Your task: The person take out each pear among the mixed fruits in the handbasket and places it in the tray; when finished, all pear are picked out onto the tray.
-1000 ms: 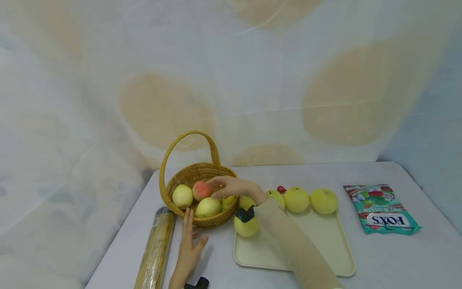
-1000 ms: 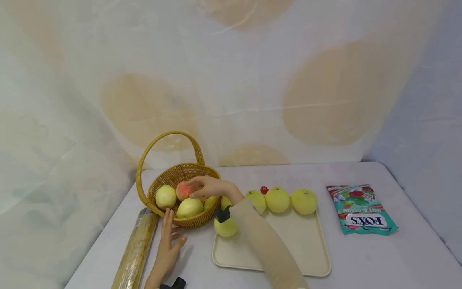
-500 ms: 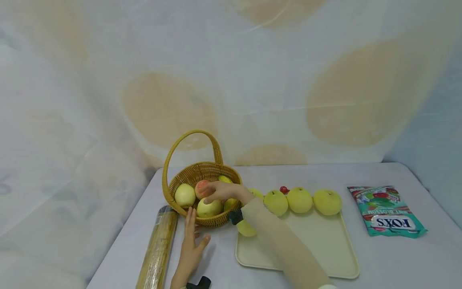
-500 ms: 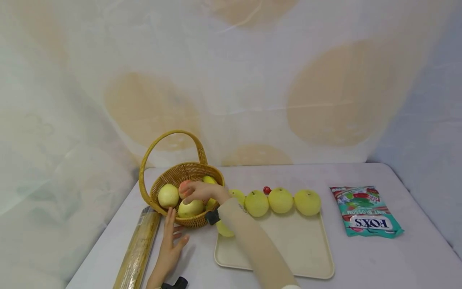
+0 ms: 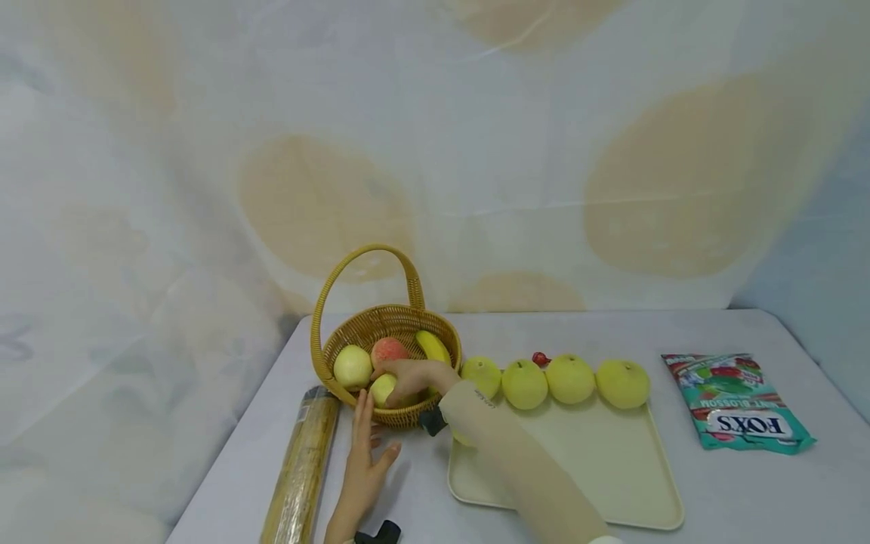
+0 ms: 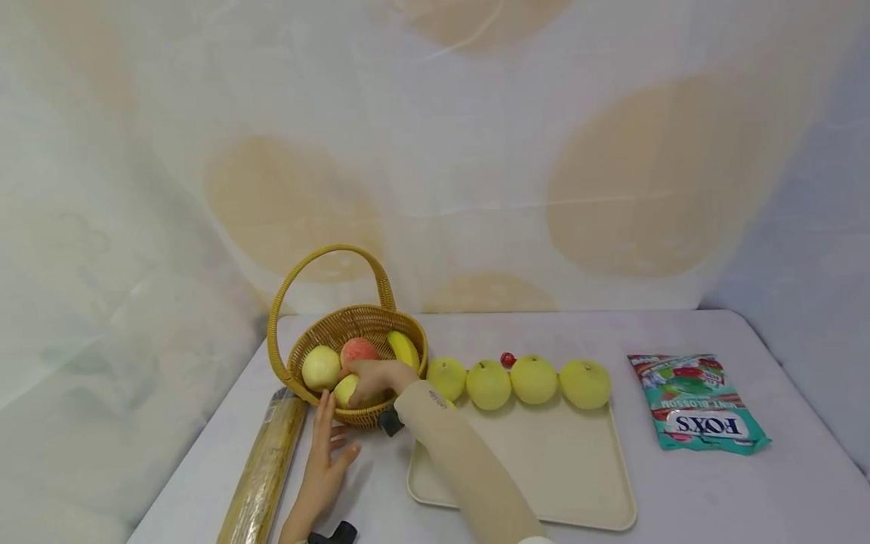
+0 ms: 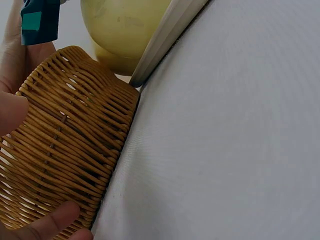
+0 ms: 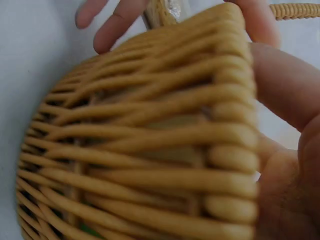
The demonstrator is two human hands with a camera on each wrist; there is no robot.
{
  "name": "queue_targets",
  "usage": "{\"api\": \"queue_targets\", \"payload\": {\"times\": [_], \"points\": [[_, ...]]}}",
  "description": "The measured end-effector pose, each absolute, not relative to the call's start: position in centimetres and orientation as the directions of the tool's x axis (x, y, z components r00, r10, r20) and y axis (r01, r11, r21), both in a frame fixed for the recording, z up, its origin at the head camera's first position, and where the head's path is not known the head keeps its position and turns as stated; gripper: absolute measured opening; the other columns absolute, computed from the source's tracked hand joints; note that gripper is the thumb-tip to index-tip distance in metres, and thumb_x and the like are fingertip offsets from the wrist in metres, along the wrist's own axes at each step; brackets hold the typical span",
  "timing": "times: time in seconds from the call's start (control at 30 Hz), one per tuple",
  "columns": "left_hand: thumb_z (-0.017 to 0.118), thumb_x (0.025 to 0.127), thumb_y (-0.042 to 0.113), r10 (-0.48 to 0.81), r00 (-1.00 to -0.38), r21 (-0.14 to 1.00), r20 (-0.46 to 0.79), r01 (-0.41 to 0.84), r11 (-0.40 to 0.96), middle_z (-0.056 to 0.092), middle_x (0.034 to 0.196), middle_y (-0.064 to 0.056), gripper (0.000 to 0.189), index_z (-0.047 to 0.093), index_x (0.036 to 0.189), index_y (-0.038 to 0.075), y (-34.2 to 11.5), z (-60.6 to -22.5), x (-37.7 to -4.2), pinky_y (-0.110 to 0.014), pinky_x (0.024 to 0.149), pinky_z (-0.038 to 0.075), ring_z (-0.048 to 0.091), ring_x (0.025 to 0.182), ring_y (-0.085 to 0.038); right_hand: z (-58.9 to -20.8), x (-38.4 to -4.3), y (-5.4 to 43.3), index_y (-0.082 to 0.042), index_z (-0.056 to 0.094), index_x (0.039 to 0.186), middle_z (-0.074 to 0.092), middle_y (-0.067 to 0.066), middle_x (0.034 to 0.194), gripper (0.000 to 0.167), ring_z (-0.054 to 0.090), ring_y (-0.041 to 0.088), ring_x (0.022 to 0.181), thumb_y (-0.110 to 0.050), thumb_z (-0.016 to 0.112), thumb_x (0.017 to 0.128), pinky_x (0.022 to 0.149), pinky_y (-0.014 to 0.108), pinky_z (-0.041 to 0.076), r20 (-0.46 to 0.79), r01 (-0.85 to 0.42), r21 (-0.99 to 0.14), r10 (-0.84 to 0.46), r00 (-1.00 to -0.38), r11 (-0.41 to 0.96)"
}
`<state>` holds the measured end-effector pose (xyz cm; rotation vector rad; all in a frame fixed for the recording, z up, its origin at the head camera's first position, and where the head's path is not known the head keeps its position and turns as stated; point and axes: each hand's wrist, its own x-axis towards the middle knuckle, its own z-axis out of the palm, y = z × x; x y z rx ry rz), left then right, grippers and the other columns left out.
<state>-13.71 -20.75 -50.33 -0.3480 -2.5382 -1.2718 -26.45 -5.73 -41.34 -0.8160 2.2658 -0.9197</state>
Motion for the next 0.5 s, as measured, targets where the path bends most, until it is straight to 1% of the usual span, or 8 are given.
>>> {"api": "queue_targets", "payload": {"times": [0.1,0.27,0.33,0.5], "points": [[0.067,0.088,0.008,0.091,-0.933,0.743,0.348,0.333,0.581,0.007,0.163,-0.017,0.089,0.011,0.157,0.015,-20.66,-50.28,-13.63,-0.046,0.088,0.051,0.052,0.122,-0.033,-41.66,-26.33,-5.75,-0.018,0.054,0.136,0.048,0.005,0.145,0.056,0.045,0.016,0.121,-0.011,0.072,0.084,0.102,0.038,0.04,-0.244,-0.316,-0.758,-0.696,-0.676,0.571],[0.067,0.088,0.009,0.096,-0.932,0.734,0.35,0.337,0.59,0.006,0.163,-0.017,0.09,0.01,0.157,0.015,-20.63,-50.27,-13.59,-0.046,0.088,0.05,0.053,0.121,-0.035,-41.97,-26.26,-5.56,-0.018,0.057,0.133,0.051,0.004,0.143,0.053,0.047,0.015,0.119,-0.013,0.074,0.083,0.099,0.037,0.042,-0.209,-0.312,-0.77,-0.683,-0.7,0.556],[0.067,0.088,0.008,0.097,-0.931,0.735,0.351,0.338,0.588,0.006,0.163,-0.017,0.09,0.01,0.157,0.015,-20.63,-50.27,-13.62,-0.046,0.087,0.05,0.052,0.121,-0.036,-42.0,-26.19,-5.44,-0.018,0.058,0.132,0.052,0.004,0.142,0.053,0.049,0.015,0.115,-0.014,0.075,0.082,0.096,0.035,0.043,-0.194,-0.316,-0.77,-0.676,-0.711,0.554],[0.067,0.089,0.009,0.095,-0.924,0.727,0.371,0.352,0.589,0.008,0.162,-0.02,0.088,0.012,0.157,0.01,-20.7,-50.16,-13.59,-0.048,0.086,0.05,0.05,0.124,-0.039,-41.54,-26.1,-4.87,-0.014,0.056,0.135,0.053,0.005,0.14,0.058,0.051,0.015,0.109,-0.016,0.076,0.081,0.091,0.031,0.044,-0.151,-0.311,-0.786,-0.654,-0.741,0.534]]}}
